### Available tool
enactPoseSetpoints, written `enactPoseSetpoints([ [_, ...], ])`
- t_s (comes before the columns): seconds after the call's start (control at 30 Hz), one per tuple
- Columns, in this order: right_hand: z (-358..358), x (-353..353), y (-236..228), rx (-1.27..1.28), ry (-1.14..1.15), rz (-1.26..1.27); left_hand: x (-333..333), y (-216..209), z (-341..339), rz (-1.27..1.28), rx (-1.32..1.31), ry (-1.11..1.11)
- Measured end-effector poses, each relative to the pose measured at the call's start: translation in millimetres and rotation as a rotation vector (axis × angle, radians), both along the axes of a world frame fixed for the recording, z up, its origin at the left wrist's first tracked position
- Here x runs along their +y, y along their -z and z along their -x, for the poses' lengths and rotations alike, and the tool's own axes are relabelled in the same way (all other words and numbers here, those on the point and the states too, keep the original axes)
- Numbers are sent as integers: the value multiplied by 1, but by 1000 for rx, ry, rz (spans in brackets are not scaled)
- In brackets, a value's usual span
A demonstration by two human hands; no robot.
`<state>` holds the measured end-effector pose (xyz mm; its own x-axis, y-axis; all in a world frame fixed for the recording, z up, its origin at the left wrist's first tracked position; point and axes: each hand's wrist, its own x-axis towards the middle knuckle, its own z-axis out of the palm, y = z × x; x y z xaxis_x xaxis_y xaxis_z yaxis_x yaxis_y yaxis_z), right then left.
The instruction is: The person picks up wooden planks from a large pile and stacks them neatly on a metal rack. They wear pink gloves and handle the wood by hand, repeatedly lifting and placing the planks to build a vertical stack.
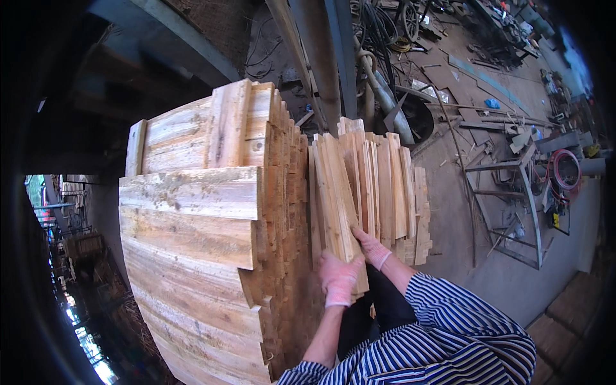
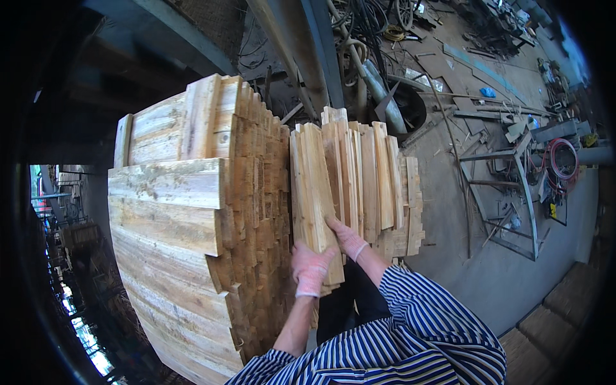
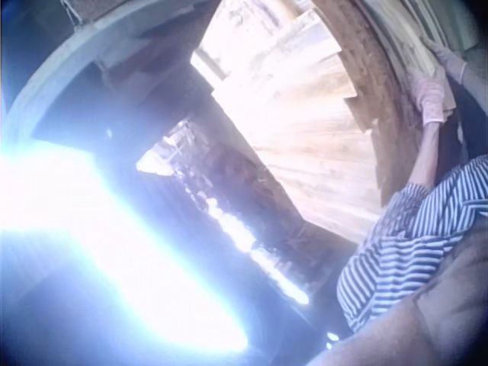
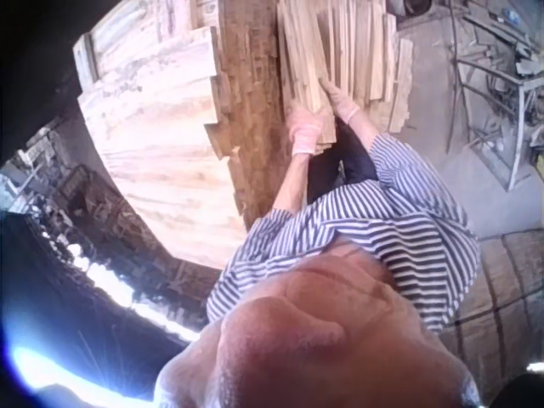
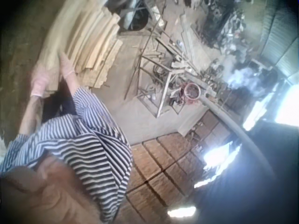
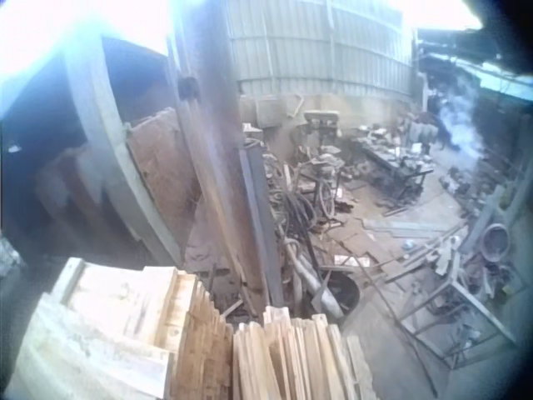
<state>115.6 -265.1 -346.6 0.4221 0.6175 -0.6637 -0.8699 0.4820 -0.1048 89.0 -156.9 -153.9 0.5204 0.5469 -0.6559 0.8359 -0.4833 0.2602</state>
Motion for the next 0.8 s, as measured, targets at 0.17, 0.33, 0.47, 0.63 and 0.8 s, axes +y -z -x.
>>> enactPoseSetpoints([
  [0.17, -16, -48, -96, -269, -57, 61, -44, -68, 36, 100, -331, -93],
  [0.33, -81, -70, -245, -658, -255, 48, -18, -157, 13, 512, -850, -178],
  [0.47, -114, -28, -363, -932, -539, -5, 69, -196, -37, 1160, -1092, -443],
  [0.63, -115, 74, -460, -1529, -918, 628, 127, -211, -35, 999, -1513, -967],
  [0.8, -107, 152, -486, -1962, -1052, 737, 169, -201, -23, 803, -1706, -1023],
])
